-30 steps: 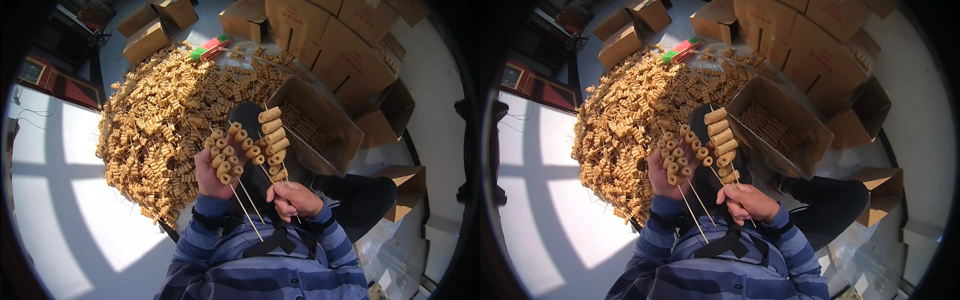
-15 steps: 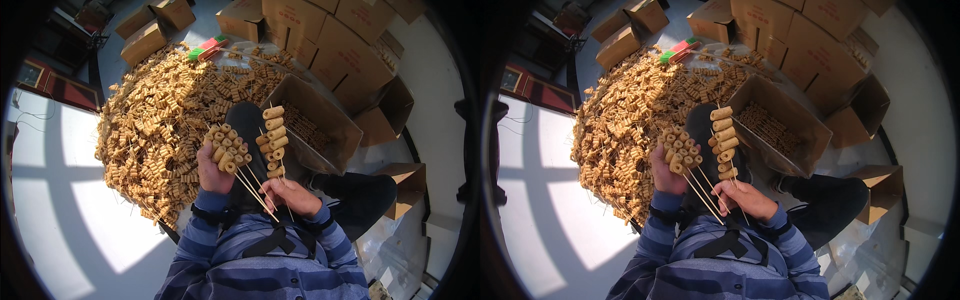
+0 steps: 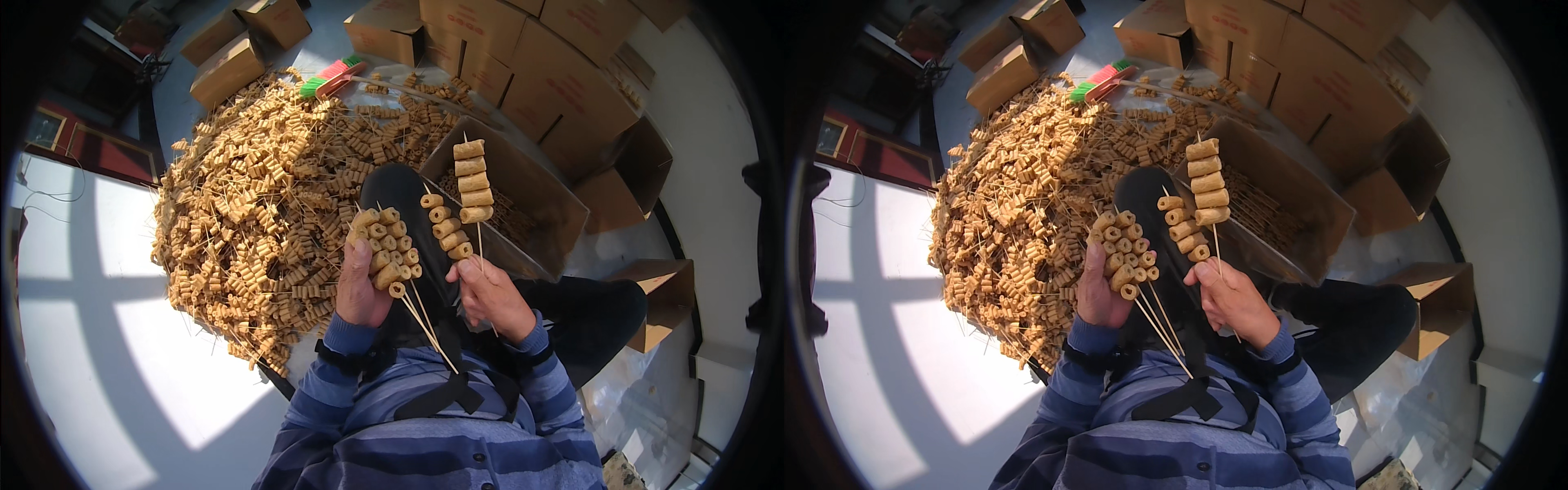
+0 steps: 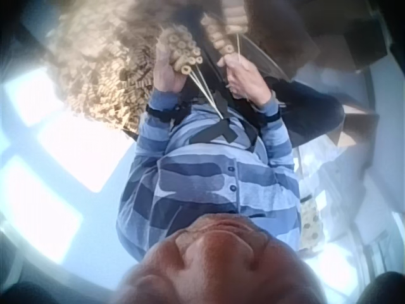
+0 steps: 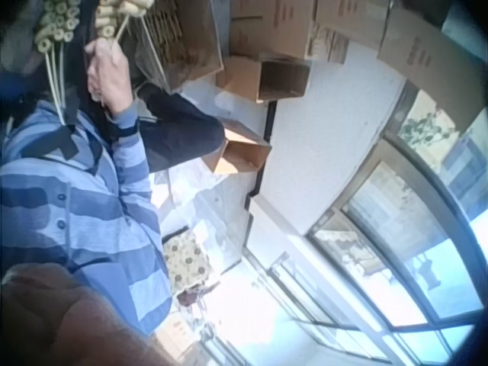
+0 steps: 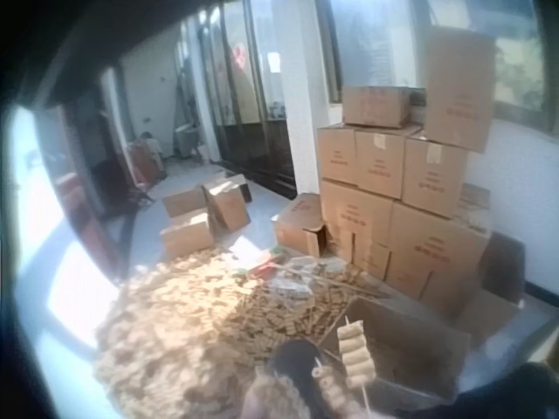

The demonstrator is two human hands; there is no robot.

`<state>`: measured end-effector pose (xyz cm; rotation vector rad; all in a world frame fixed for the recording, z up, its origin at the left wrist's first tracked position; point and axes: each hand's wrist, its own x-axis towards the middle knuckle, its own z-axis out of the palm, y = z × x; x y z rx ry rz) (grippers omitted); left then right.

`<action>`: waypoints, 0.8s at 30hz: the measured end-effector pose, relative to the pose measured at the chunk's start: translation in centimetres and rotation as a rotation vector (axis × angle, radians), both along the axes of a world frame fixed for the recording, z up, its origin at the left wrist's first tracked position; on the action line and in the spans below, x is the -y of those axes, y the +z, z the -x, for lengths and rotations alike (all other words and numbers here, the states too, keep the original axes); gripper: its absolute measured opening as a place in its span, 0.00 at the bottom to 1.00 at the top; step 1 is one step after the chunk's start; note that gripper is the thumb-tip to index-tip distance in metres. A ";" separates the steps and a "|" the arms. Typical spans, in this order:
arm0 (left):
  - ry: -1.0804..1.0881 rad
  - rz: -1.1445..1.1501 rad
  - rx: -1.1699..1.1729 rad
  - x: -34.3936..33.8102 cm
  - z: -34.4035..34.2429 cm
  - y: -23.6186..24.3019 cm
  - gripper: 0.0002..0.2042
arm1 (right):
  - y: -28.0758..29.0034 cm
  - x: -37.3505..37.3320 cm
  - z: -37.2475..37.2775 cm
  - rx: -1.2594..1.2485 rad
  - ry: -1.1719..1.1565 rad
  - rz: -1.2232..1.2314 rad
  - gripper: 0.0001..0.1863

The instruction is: The person repeatedly picks up small ring-shaped snacks from a large pile and threads them onto thin wooden skewers. They then place the completed skewers into a cardboard box. The process is repeated continuously.

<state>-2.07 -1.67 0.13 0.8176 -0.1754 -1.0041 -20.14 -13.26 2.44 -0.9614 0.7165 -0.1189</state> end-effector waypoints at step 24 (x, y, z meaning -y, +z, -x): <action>0.030 0.073 0.015 2.0 0.8 2.2 0.31 | 2.9 -1.2 -3.3 0.063 0.102 0.208 0.21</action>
